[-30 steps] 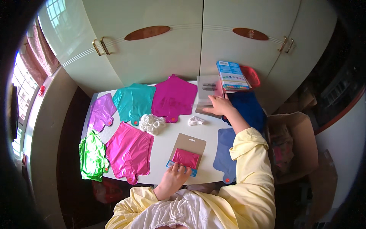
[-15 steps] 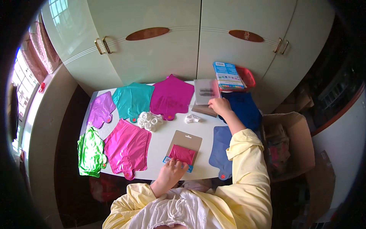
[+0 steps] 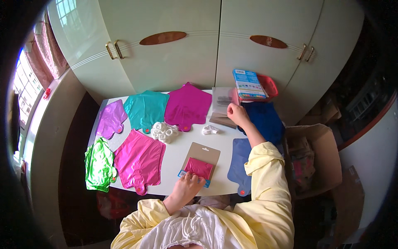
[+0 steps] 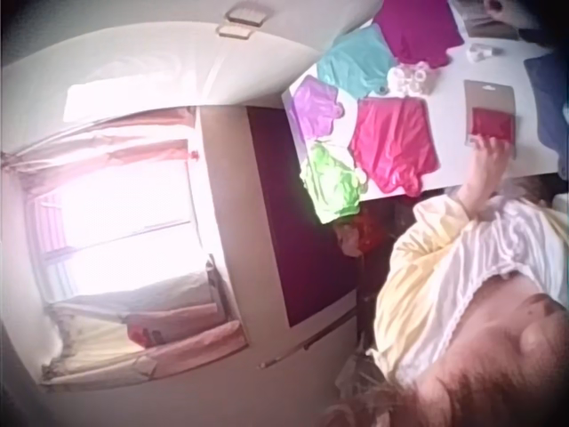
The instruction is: Folding pieces of colored fabric and placing them onto cardboard backings for packaging.
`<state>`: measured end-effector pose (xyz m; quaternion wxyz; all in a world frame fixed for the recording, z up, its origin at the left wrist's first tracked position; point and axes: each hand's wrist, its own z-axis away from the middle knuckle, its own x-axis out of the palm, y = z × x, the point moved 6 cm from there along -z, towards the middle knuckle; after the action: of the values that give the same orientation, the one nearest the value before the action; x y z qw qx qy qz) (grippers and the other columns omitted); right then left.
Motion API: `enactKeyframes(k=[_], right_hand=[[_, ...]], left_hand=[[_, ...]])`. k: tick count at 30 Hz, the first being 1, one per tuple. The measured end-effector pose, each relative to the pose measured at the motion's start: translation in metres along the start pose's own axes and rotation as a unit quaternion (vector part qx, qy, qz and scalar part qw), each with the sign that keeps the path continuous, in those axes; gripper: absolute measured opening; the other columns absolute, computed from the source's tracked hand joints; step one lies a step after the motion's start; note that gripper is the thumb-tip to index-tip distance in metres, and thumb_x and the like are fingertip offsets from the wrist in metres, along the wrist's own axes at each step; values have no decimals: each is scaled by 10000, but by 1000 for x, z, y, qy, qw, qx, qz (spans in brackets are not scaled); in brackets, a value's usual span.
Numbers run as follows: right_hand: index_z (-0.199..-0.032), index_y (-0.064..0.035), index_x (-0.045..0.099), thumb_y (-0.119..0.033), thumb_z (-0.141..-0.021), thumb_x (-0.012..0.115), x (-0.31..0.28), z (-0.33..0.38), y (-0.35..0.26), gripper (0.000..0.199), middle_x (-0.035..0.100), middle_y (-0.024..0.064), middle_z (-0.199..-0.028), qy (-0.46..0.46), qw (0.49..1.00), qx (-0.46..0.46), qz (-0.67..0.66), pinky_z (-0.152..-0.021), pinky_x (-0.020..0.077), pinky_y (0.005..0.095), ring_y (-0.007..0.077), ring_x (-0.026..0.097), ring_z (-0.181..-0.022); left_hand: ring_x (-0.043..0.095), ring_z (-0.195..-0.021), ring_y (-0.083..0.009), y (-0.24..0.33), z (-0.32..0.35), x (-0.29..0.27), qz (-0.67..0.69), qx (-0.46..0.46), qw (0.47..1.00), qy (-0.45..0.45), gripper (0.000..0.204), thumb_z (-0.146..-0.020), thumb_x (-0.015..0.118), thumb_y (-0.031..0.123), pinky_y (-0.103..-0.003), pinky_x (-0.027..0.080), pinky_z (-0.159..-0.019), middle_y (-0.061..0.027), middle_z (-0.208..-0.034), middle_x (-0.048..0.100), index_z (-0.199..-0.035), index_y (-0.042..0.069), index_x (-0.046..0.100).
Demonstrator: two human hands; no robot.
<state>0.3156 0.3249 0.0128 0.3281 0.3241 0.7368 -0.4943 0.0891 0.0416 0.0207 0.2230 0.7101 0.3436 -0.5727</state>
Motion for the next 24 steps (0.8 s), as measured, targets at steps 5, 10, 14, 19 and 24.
enactKeyframes(k=[5,10,14,19,24], right_hand=[[-797,-68,703,-133,-746,696,2,2,5,83,624,133,-846,8,996,-77,33,-724,496,397,303,619,-794],[-803,-73,712,-223,-754,709,-7,5,-5,158,624,129,-852,-21,997,-51,58,-731,494,402,305,622,-809],[-761,-79,690,-231,-791,661,-19,22,-18,157,625,104,-873,37,992,-94,78,-696,511,386,278,629,-806],[-667,-68,594,-101,-755,571,-12,83,-97,97,590,57,-824,104,944,-248,191,-613,534,354,223,627,-746],[-755,-31,630,-186,-775,602,14,149,-136,158,632,119,-941,14,937,-268,223,-706,556,350,260,652,-925]], left_hand=[[618,-808,-271,1,-1,-2,1,4,1000,15,236,-751,600,134,-322,531,-655,-92,-813,566,-971,67,547],[622,-812,-276,0,0,-2,4,8,1000,13,242,-754,599,139,-322,534,-646,-97,-828,558,-981,71,551],[622,-866,-278,-1,1,1,4,0,1000,-5,266,-750,594,153,-329,547,-650,-139,-1016,576,-1005,103,535],[620,-816,-246,-4,1,4,-40,7,999,-13,304,-749,593,151,-315,547,-631,-207,-1223,543,-1043,109,526],[616,-738,-214,-13,12,-9,-25,19,999,-19,276,-769,580,148,-310,542,-594,-220,-1191,576,-1029,94,505]])
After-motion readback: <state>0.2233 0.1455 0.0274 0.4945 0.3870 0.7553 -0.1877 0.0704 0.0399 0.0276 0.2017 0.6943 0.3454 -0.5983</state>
